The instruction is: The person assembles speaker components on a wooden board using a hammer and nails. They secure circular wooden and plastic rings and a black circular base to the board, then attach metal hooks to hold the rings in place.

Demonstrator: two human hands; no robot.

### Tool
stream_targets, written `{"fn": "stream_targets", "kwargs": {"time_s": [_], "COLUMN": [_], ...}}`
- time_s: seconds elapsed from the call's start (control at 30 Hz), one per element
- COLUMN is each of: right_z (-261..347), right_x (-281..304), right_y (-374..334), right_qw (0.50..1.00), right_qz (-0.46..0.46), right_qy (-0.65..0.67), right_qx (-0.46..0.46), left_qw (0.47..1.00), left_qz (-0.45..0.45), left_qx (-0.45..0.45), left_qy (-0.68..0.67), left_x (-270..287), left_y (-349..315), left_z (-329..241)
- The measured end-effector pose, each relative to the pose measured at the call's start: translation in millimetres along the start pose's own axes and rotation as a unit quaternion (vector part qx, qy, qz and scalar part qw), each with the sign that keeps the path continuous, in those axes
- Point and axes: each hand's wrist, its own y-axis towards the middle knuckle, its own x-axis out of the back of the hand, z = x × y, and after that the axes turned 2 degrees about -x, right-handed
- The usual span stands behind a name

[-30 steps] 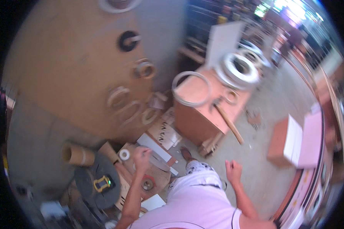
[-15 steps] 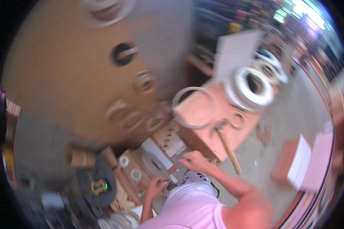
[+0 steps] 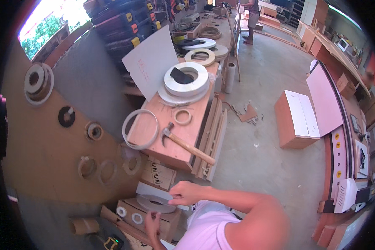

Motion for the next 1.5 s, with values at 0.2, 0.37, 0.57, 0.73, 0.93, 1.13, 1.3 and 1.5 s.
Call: {"fn": "stream_targets", "kwargs": {"time_s": [0.2, 0.37, 0.57, 0.73, 0.93, 1.13, 1.3, 1.5], "right_z": [46.6, 61.7, 50.8, 20.6, -52.5, -61.6, -122.6, -224.9], "right_x": [29.4, 93.2, 170.9, 238.9, 317.9, 459.9, 565.3, 642.1], "right_y": [-179.5, -272.0, -315.5, -405.0, -629.2, -681.7, -616.0, -564.5], "right_qw": [0.983, 0.945, 0.942, 0.927, 0.791, 0.704, 0.722, 0.759], "right_qz": [0.008, -0.038, -0.061, -0.092, -0.156, -0.196, -0.206, -0.2], "right_qy": [-0.079, -0.154, -0.162, -0.113, -0.193, -0.155, -0.127, -0.076], "right_qx": [-0.168, -0.286, -0.286, -0.346, -0.559, -0.665, -0.648, -0.616], "left_qw": [0.978, 0.938, 0.93, 0.914, 0.885, 0.94, 0.931, 0.968], "left_qz": [0.135, 0.277, 0.359, 0.4, 0.407, 0.285, 0.083, -0.134], "left_qx": [-0.149, -0.207, -0.003, -0.056, -0.208, -0.169, -0.114, -0.008], "left_qy": [0.056, 0.022, -0.086, -0.039, 0.092, -0.085, -0.336, -0.212], "left_x": [-95.0, -190.0, -274.8, -376.8, -523.0, -569.3, -529.4, -476.0], "left_y": [-23.8, -71.1, -108.2, -79.0, 15.5, 142.6, 338.3, 692.7], "left_z": [-65.1, -134.0, -191.2, -258.3, -432.4, -633.7, -752.6, -804.9]}}
